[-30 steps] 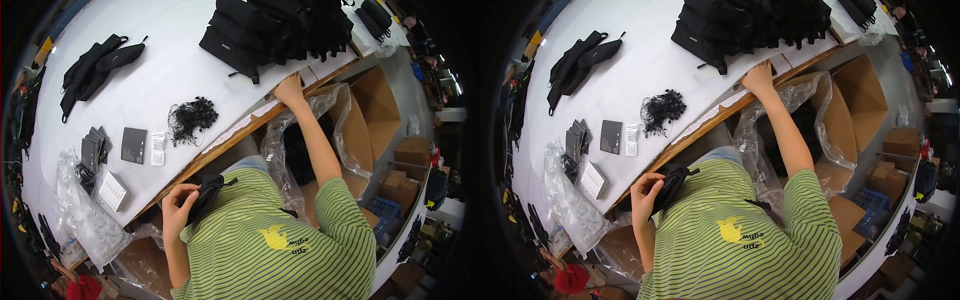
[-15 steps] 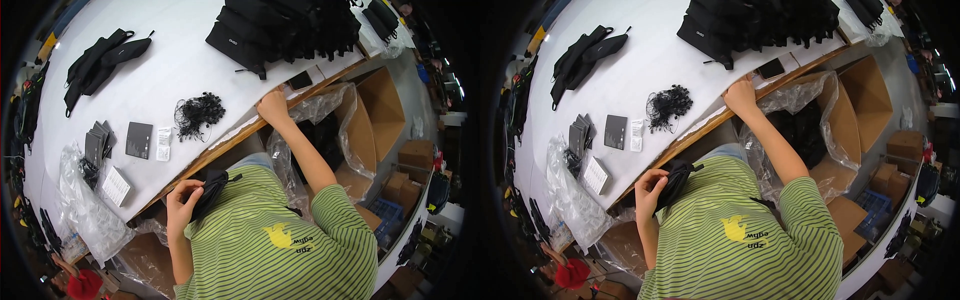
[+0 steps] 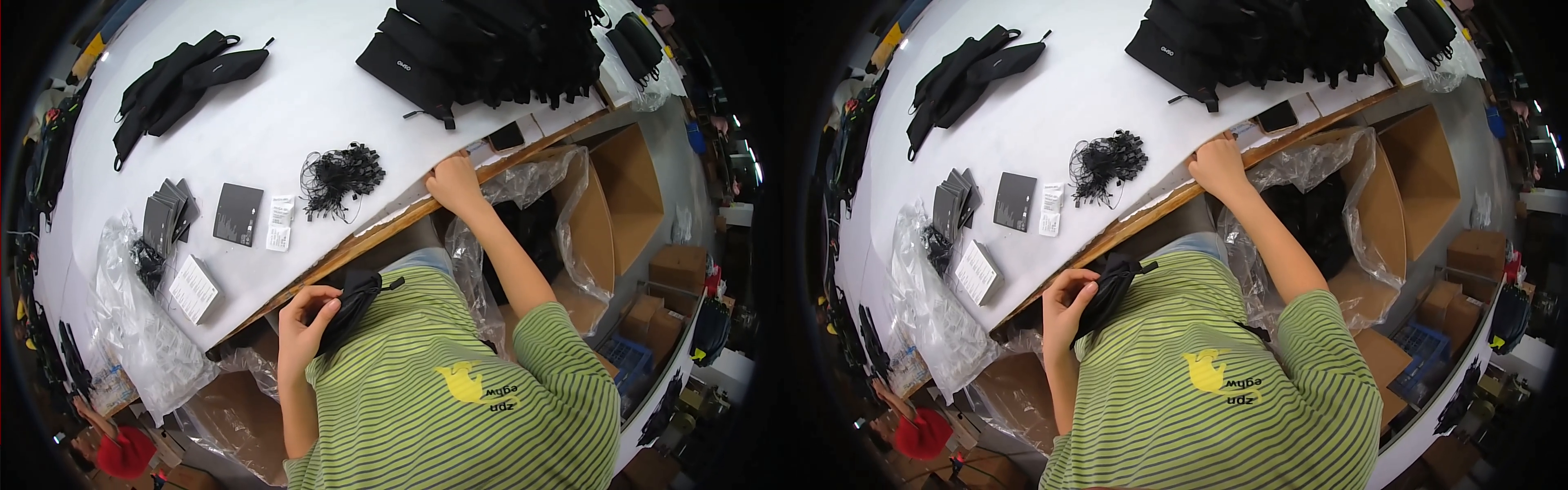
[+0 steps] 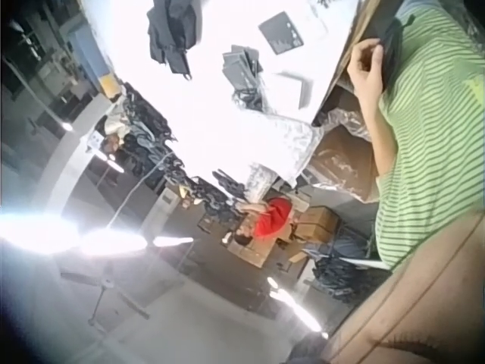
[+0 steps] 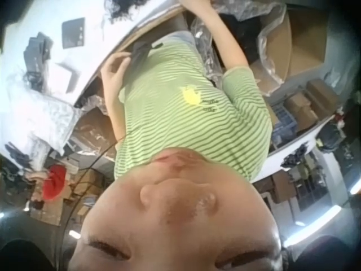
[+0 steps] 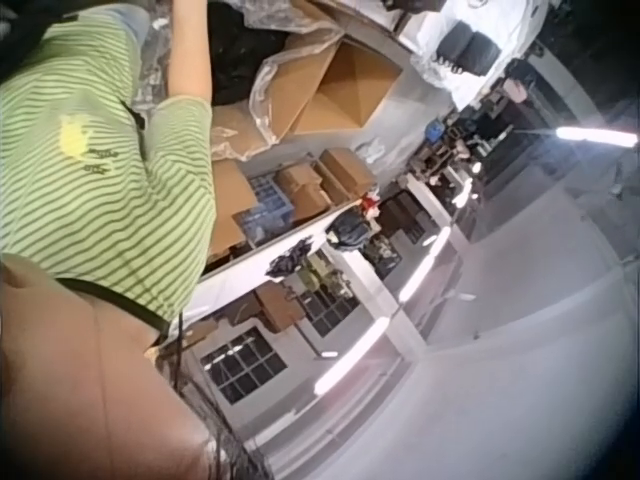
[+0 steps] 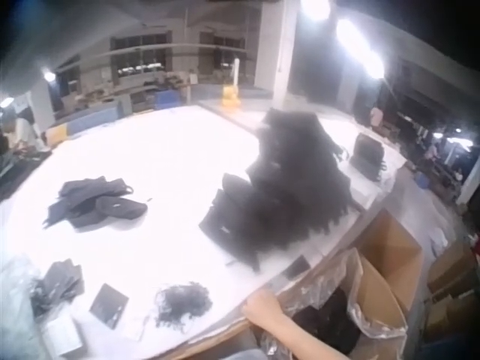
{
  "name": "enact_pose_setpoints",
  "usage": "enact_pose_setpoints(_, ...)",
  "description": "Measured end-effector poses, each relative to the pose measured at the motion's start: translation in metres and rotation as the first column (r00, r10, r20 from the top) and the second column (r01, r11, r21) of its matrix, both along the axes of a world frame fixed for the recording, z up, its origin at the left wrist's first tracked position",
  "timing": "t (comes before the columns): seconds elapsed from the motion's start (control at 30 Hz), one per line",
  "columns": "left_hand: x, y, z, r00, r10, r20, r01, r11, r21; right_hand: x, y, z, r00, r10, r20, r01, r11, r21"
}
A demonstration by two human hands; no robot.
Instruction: The recorder is packing small items and instructions into black zippered pouches.
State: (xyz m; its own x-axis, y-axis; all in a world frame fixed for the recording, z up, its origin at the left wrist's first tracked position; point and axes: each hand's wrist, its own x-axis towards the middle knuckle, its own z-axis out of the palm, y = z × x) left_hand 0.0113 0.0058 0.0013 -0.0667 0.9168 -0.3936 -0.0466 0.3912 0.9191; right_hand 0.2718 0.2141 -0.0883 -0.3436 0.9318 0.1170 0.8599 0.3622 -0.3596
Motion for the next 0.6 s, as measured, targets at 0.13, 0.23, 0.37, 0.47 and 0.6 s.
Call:
enact_pose_setpoints(0.13, -0.002, -0.001, -0.002, 1.0, 0.001, 0.007, -0.001, 1.0, -0.002, 0.007, -0.017, 0.011, 0.998, 0.04, -0.039, -0.033, 0.985, 0.17)
enact_pose_setpoints(0.23, -0.003, 0.0, -0.004, 1.0, -0.013, 0.005, 0.013, 1.0, 0.011, 0.012, -0.016, 0.012, 0.99, -0.032, -0.134, 0.055, 0.984, 0.172)
enact_pose_setpoints(0.37, -0.005, 0.001, -0.004, 1.0, -0.017, 0.009, 0.017, 1.0, 0.013, 0.02, -0.012, 0.008, 0.979, -0.084, -0.188, 0.137, 0.947, 0.291)
enact_pose_setpoints(0.47, -0.005, 0.0, -0.004, 0.999, -0.028, 0.019, 0.028, 1.0, -0.01, 0.03, -0.002, 0.005, 0.9, -0.391, -0.193, 0.426, 0.883, 0.195)
enact_pose_setpoints(0.6, -0.004, 0.0, -0.006, 1.0, -0.023, 0.016, 0.023, 1.0, 0.008, 0.036, 0.013, 0.007, 0.891, -0.43, -0.145, 0.444, 0.892, 0.086)
